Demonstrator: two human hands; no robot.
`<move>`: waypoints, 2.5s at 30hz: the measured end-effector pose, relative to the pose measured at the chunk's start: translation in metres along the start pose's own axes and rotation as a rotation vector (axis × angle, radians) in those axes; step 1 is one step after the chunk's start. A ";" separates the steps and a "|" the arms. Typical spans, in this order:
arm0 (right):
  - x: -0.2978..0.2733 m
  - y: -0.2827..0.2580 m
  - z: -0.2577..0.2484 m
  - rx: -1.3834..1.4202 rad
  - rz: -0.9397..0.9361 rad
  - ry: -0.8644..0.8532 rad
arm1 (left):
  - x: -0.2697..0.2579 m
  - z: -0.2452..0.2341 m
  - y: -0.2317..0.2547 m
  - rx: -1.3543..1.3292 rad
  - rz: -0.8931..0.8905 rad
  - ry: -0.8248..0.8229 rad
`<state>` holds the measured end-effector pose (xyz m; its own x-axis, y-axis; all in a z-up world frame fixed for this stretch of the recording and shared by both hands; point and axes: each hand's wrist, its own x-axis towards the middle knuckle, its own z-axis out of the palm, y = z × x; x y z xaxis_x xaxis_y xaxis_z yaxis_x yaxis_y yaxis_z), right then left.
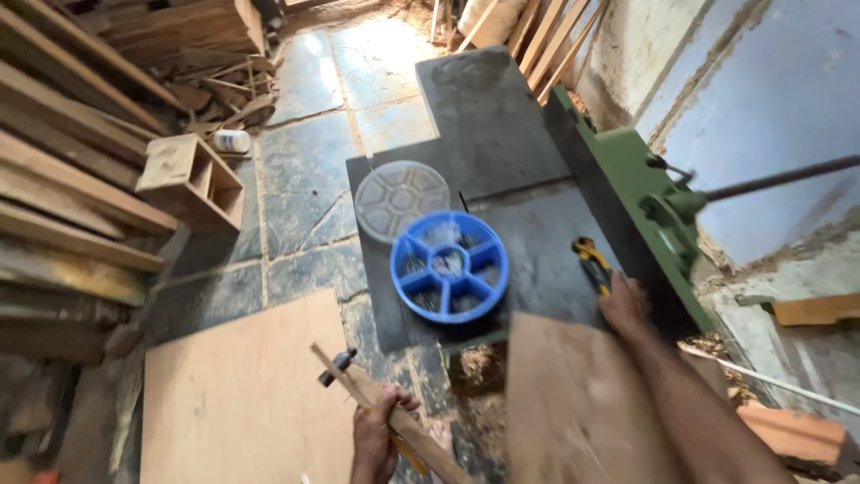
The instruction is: The person marks a wooden board with a pencil and taps it with a hammer while the board rests on a woodworking machine.
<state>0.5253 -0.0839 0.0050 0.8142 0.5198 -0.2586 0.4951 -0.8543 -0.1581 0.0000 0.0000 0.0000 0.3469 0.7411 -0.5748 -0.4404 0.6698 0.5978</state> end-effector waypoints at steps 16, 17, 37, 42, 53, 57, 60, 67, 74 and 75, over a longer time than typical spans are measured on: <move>0.149 -0.332 0.060 0.345 -0.667 -0.110 | 0.351 0.078 0.184 0.508 0.049 -0.029; 0.158 -0.341 0.071 0.306 -0.715 -0.112 | 0.361 0.081 0.185 0.539 0.063 -0.042; 0.172 -0.374 0.068 1.176 -0.255 -0.013 | 0.351 0.109 0.224 0.474 0.124 -0.162; 0.103 -0.357 -0.016 1.065 -0.394 0.012 | 0.284 0.122 0.242 0.476 0.230 -0.266; -0.017 -0.180 0.031 1.009 0.099 -0.068 | 0.173 0.104 0.134 0.880 -0.074 0.080; -0.032 -0.178 0.037 0.680 -0.149 0.016 | 0.170 0.100 0.110 0.899 -0.045 0.078; -0.040 -0.206 0.032 0.688 -0.112 -0.095 | 0.174 0.099 0.101 0.920 0.035 0.052; -0.007 -0.226 0.019 0.622 -0.345 -0.160 | 0.168 0.098 0.099 0.881 -0.029 0.104; 0.003 -0.224 0.017 0.626 -0.316 -0.274 | 0.156 0.099 0.099 0.759 -0.076 0.081; 0.007 -0.224 0.015 0.635 -0.363 -0.292 | 0.154 0.100 0.098 0.755 -0.106 0.100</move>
<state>0.4156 0.1116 0.0238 0.4786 0.8204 -0.3127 0.3747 -0.5129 -0.7723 0.0931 0.1842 0.0260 0.2630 0.6873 -0.6771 0.2886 0.6136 0.7350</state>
